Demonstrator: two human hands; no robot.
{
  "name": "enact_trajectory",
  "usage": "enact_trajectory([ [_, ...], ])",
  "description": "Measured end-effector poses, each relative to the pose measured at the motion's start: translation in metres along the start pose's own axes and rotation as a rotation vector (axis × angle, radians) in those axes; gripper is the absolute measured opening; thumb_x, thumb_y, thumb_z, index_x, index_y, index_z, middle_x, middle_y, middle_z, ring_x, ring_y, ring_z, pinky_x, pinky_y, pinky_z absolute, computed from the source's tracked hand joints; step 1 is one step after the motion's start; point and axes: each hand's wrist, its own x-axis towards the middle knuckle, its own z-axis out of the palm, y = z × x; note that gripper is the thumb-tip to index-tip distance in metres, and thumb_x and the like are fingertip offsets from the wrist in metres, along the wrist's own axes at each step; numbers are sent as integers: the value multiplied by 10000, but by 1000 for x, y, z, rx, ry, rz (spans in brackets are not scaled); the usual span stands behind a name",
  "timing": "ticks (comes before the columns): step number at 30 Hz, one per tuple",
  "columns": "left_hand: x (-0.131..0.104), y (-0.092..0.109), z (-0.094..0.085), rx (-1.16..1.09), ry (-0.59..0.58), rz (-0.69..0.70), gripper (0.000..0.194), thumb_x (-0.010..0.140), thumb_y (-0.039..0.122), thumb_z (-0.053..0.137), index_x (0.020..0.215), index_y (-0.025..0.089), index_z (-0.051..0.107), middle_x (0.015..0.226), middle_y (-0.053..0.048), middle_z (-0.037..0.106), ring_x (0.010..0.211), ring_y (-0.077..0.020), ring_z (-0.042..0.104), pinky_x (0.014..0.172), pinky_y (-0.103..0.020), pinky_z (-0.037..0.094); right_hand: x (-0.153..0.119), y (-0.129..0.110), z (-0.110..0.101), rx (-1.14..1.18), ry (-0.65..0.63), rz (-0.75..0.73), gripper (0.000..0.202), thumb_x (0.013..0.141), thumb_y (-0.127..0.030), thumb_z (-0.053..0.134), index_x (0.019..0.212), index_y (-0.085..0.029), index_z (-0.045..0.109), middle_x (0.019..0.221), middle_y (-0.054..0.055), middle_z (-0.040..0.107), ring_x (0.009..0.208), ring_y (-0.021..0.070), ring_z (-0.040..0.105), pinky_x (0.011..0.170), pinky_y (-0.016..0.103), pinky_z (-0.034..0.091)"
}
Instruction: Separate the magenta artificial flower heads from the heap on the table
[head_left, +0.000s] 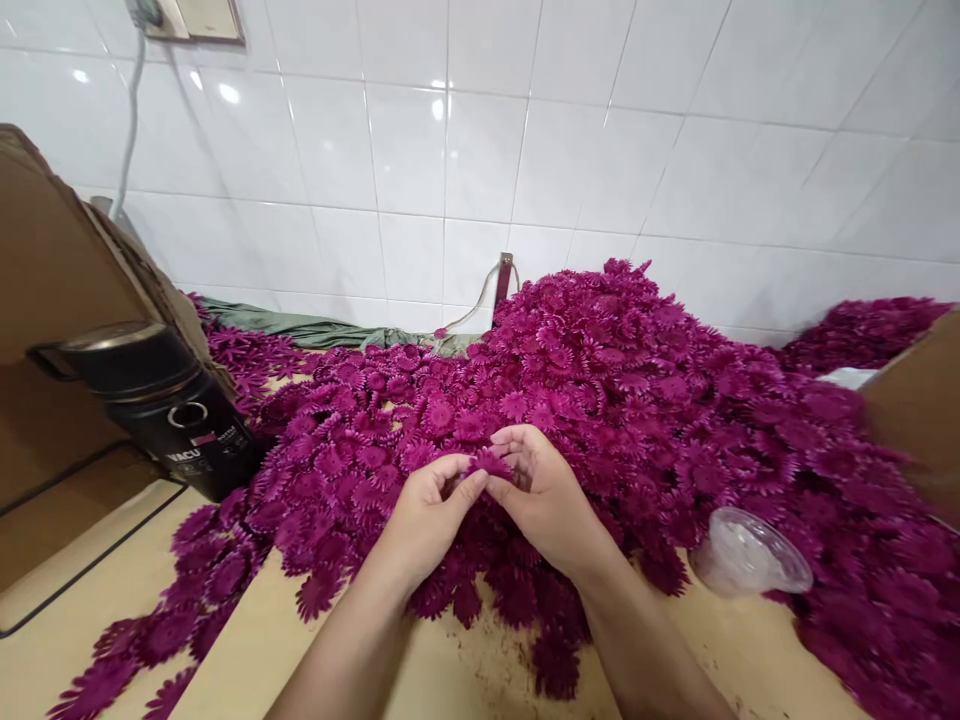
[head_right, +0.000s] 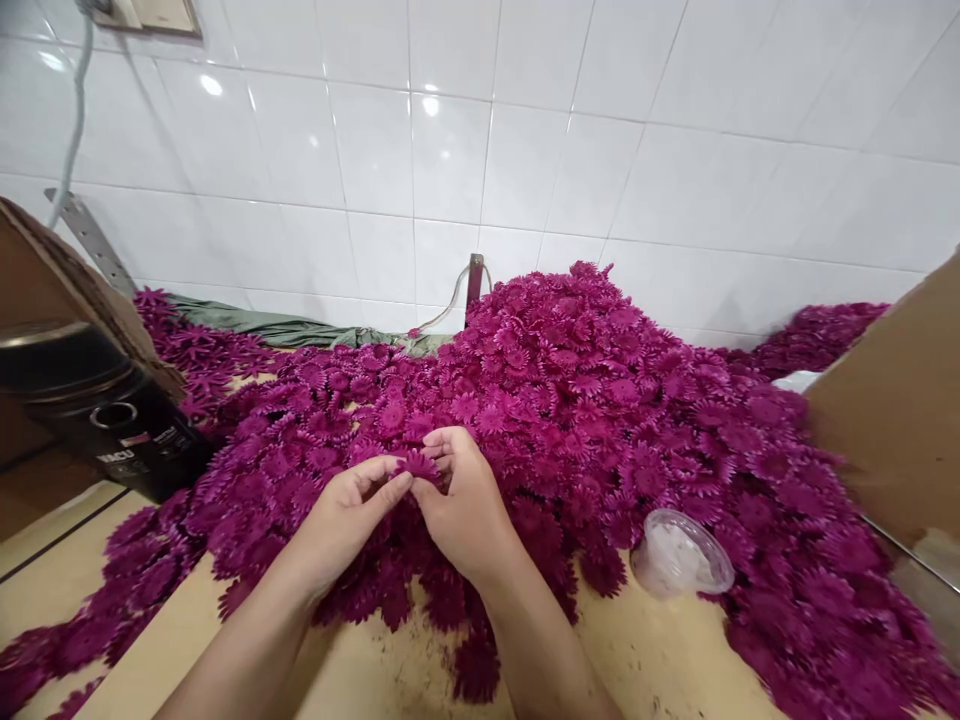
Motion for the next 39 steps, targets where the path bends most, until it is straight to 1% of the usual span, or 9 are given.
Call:
enact_trajectory([
  [7,6,-14,0,-35,235,7,350,609,372,643,478,181,380,477,84,320,471,-66,284,461,-187,262,-6,-10,-6,-212,37,-32,226,709,-304,558,891,-190,491,837,28,482,706,133,489,647,292,430],
  [14,3,-13,4,-183,124,-67,408,637,517,597,517,172,415,499,63,378,497,-75,334,486,-194,308,4,2,6,58,-203,40,94,675,-246,555,687,-177,493,581,-50,466,554,93,447,565,246,387],
  [20,-1,-14,3,-65,211,47,345,674,419,601,521,175,411,515,70,352,507,-76,314,496,-187,301,14,0,0,175,77,80,126,656,-282,566,630,-171,511,519,-64,464,491,75,427,517,220,361],
  [25,-3,-14,-12,-136,340,90,237,686,372,596,606,177,490,553,61,458,524,-79,382,526,-185,338,35,0,-37,264,631,17,122,616,-264,600,647,-178,519,523,-73,481,456,60,418,481,199,352],
  [26,-4,-14,-15,-144,347,74,225,674,366,607,618,176,503,560,59,476,529,-81,396,534,-188,346,36,0,-43,269,649,-5,131,611,-263,612,637,-178,515,528,-71,485,466,61,432,487,197,360],
  [30,-3,-12,-16,-106,243,7,183,614,323,648,666,164,572,597,38,533,569,-98,448,575,-207,365,25,0,-42,215,310,10,165,623,-273,649,739,-178,581,611,-41,549,557,85,504,563,217,418],
  [34,0,-9,-9,-48,203,16,267,615,355,637,511,176,468,475,74,380,479,-77,331,490,-196,297,4,-6,-15,199,-24,-18,97,698,-257,602,770,-192,610,742,-7,568,701,108,540,684,243,448],
  [37,2,-10,-5,-64,214,8,384,590,421,657,466,182,383,469,79,329,477,-72,293,472,-194,269,-5,-8,2,175,-172,-81,93,695,-209,594,782,-188,620,931,34,558,890,148,541,818,281,430],
  [39,1,-12,-3,-119,205,-23,425,571,483,661,466,178,383,472,79,338,477,-69,293,468,-191,267,-7,-7,12,152,-189,-92,57,692,-192,575,740,-180,604,910,38,561,882,157,545,817,295,430],
])
